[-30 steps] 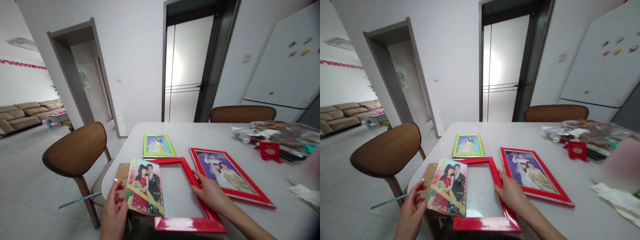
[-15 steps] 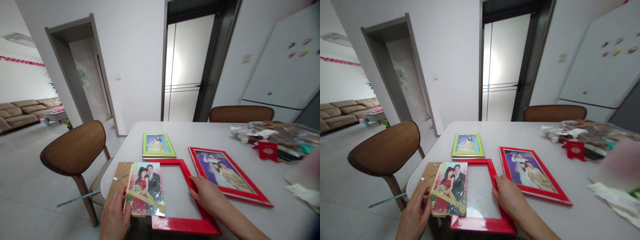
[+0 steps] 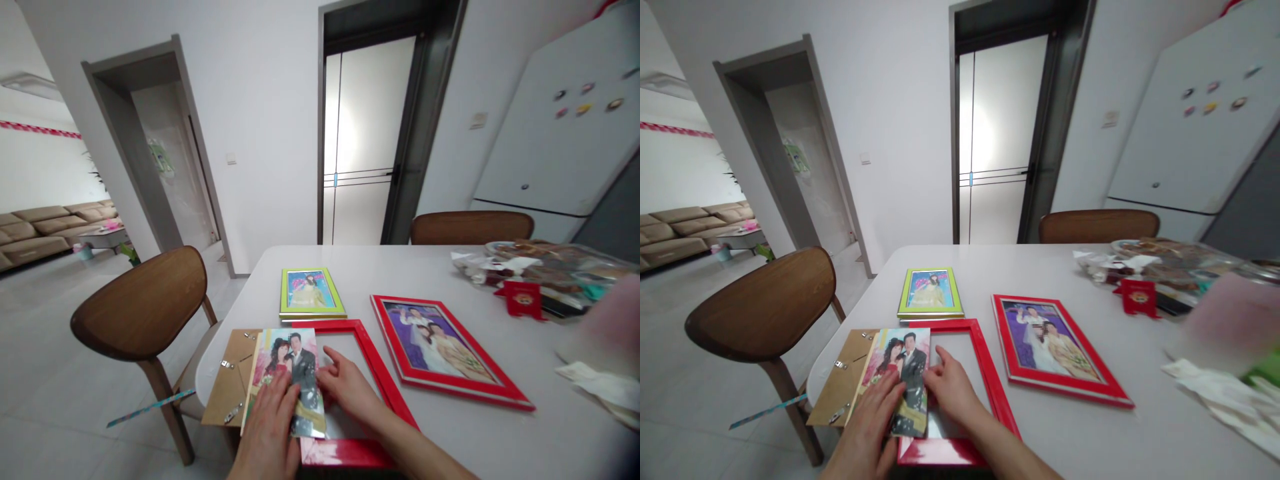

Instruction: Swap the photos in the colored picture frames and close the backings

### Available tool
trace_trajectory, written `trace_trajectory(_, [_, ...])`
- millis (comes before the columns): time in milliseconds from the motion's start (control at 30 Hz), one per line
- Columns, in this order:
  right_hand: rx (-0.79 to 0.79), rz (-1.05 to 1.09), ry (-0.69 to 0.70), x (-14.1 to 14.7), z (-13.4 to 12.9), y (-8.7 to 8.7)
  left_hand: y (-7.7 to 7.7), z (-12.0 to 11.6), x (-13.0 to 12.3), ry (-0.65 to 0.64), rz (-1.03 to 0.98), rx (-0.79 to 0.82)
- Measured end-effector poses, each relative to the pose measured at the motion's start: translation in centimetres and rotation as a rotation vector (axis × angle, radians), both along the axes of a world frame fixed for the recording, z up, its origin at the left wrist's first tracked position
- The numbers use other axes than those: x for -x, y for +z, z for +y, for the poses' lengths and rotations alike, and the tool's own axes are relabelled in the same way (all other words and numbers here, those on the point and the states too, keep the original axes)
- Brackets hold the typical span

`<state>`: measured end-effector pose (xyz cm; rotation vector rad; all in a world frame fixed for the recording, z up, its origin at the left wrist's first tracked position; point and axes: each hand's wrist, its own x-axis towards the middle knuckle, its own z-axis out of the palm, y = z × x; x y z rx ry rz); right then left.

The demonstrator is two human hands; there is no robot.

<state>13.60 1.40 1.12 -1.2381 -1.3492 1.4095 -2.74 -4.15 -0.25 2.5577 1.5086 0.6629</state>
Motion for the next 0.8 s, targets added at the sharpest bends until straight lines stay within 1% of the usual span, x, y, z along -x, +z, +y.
trace_trajectory(67, [0.086,0.231,0.030,1.3,0.1,0.8,-0.3,0.4,0.0,0.000,-0.024,-0.019])
trace_trajectory(167, [0.091,0.423,0.071,2.0,-0.3,3.2,0.2,1.0,0.3,-0.005,-0.166,-0.058])
trace_trajectory(233, [0.076,0.489,0.053,1.8,-0.7,4.7,1.2,1.2,0.3,0.008,-0.359,-0.063])
trace_trajectory(300, [0.083,0.512,-0.009,1.5,-1.0,5.3,2.6,1.2,-0.3,0.094,-0.623,-0.034])
trace_trajectory(367, [0.150,0.501,-0.087,1.0,-1.0,4.9,4.0,1.1,-1.7,0.219,-0.950,0.062])
trace_trajectory(433, [0.221,0.526,-0.122,0.4,-1.0,3.9,4.9,0.8,-3.4,0.297,-1.272,0.229])
trace_trajectory(500, [0.213,0.602,-0.166,-0.6,-0.7,2.9,5.1,0.7,-5.0,0.271,-1.504,0.403])
trace_trajectory(533, [0.180,0.630,-0.196,-1.3,-0.6,2.6,4.9,0.7,-5.5,0.236,-1.572,0.467])
trace_trajectory(600, [0.125,0.604,-0.257,-3.2,-0.1,2.4,4.2,1.0,-5.7,0.182,-1.636,0.513])
trace_trajectory(667, [0.133,0.485,-0.243,-5.3,0.4,2.4,3.3,1.4,-5.2,0.198,-1.610,0.486])
trace_trajectory(733, [0.160,0.344,-0.199,-7.0,1.0,2.4,2.5,1.6,-4.3,0.232,-1.482,0.439])
trace_trajectory(800, [0.158,0.222,-0.168,-7.9,1.6,2.2,1.8,1.5,-3.7,0.231,-1.242,0.412])
